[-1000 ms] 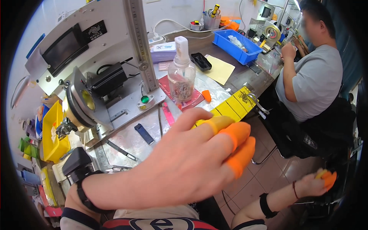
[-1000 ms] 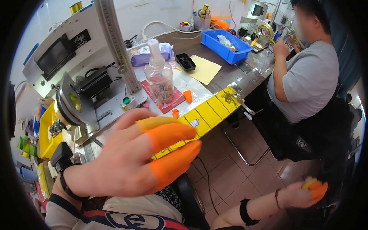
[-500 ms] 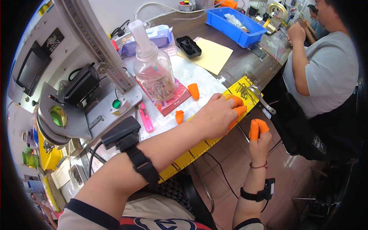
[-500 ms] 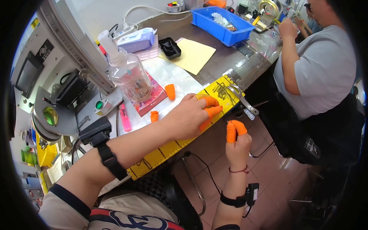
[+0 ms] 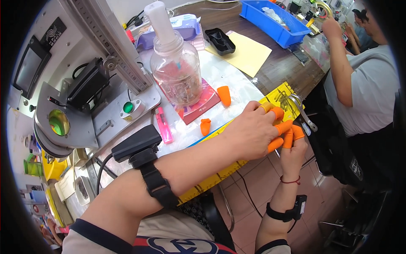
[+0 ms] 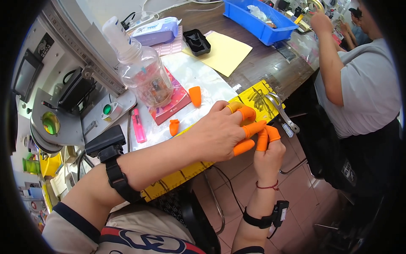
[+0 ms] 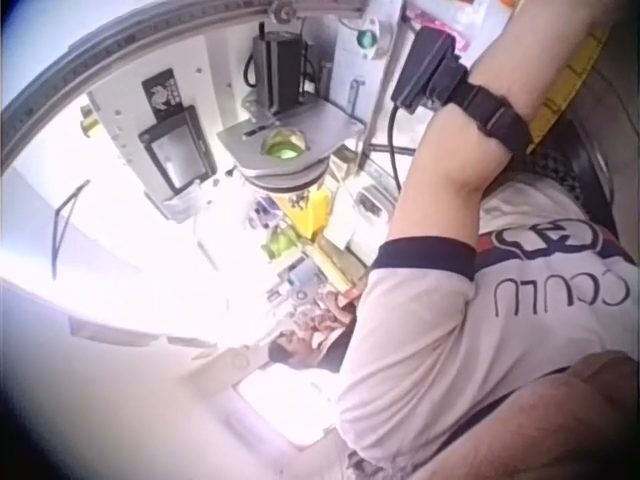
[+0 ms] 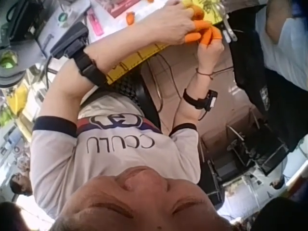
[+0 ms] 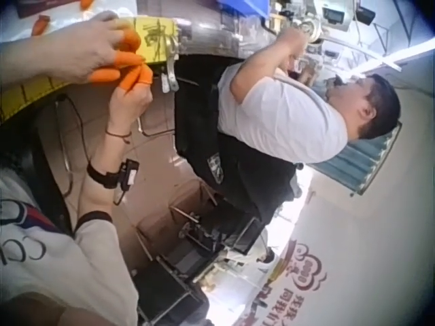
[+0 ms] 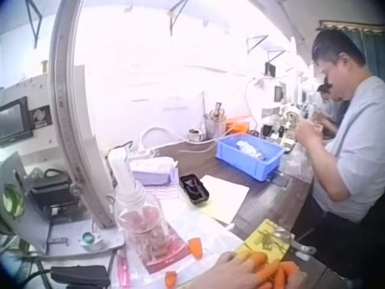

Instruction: Assembling small metal components using a specialized machine and tweezers in a factory setting.

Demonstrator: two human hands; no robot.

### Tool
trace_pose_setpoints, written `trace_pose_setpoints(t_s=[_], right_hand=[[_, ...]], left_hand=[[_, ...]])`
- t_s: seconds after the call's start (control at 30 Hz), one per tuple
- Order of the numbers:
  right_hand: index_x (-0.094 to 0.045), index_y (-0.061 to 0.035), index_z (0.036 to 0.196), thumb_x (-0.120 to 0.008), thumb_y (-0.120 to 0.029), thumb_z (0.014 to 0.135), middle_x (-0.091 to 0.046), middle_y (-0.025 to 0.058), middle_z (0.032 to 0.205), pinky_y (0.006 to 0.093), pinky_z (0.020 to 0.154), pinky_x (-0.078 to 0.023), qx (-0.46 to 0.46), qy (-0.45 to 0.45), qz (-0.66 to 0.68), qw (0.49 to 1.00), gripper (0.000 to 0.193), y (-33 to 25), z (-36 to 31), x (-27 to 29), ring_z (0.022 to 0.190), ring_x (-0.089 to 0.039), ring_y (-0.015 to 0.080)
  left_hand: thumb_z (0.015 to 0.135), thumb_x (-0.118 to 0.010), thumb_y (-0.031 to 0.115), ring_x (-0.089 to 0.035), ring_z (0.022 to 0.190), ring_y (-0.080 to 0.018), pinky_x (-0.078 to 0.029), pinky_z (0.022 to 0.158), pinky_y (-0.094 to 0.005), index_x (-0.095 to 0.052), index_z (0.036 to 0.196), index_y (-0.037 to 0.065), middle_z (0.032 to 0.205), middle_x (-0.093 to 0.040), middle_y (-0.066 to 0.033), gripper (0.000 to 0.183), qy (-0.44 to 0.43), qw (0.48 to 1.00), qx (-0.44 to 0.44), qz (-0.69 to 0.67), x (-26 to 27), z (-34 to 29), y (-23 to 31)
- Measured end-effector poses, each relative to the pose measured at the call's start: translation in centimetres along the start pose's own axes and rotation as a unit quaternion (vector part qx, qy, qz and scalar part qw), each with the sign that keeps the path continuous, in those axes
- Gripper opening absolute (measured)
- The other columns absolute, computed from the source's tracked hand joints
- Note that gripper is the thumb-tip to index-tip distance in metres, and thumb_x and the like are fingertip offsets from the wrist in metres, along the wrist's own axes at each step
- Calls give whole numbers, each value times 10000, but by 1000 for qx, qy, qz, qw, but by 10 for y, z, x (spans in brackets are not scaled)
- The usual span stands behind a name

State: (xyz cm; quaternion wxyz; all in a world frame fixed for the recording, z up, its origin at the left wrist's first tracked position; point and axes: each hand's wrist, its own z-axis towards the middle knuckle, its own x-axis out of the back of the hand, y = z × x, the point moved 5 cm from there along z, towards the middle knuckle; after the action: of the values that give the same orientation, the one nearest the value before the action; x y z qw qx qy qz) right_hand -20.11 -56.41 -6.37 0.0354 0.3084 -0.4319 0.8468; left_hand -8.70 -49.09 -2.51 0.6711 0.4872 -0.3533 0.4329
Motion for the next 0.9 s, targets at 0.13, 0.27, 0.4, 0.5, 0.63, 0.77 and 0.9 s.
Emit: trace_pose_setpoints(t_s=[0.13,0.27,0.4,0.5,0.63,0.77,0.9], right_hand=[[-547,-5,905,-499,-77,835,-578,176,712,360,544,-431,18,0,-31,999,112,2,-7,-6,650,-569,342],[-548,1,909,-491,-92,851,-581,156,692,362,528,-426,44,28,-44,998,123,5,-14,-4,608,-577,304],[-524,12,1022,-470,-120,883,-589,116,846,305,676,-443,-73,46,40,996,200,16,-42,-7,757,-570,190],[-502,19,1083,-444,-139,901,-540,114,1037,284,831,-404,-112,54,69,990,248,28,-78,12,949,-510,186],[-475,21,1129,-444,-163,894,-538,105,1044,299,858,-381,-105,60,-112,986,300,0,-122,64,969,-502,199],[-477,11,1116,-402,-200,913,-532,114,1020,305,824,-387,-142,120,78,979,302,-57,-129,57,919,-500,198],[-479,29,1065,-338,-163,926,-505,126,1025,308,807,-387,68,59,81,993,276,-129,-126,25,903,-487,200]], left_hand=[[824,-473,327,-484,936,-211,-315,774,-348,-543,1108,157,1043,-501,-72,338,-30,999,3,33,2,3,2],[819,-480,337,-490,928,-214,-313,780,-336,-557,1087,144,1036,-502,-86,339,-39,999,4,14,4,5,6],[800,-507,307,-499,917,-237,-334,779,-357,-490,1157,94,1072,-493,-114,416,37,999,6,-21,6,-7,-4],[776,-540,292,-510,834,-313,-356,756,-389,-446,1172,8,999,-518,-201,496,93,990,88,-60,19,-31,-3],[745,-513,161,-514,936,-308,-324,897,-475,-501,1049,40,1059,-492,-174,328,225,961,-46,-157,83,-105,55],[763,-473,122,-487,999,-251,-284,929,-507,-523,1048,59,1131,-466,-126,296,236,967,-45,-89,147,-197,86],[783,-477,149,-502,1037,-248,-252,945,-507,-547,1066,136,1175,-478,-106,292,219,974,31,39,172,-299,99]])
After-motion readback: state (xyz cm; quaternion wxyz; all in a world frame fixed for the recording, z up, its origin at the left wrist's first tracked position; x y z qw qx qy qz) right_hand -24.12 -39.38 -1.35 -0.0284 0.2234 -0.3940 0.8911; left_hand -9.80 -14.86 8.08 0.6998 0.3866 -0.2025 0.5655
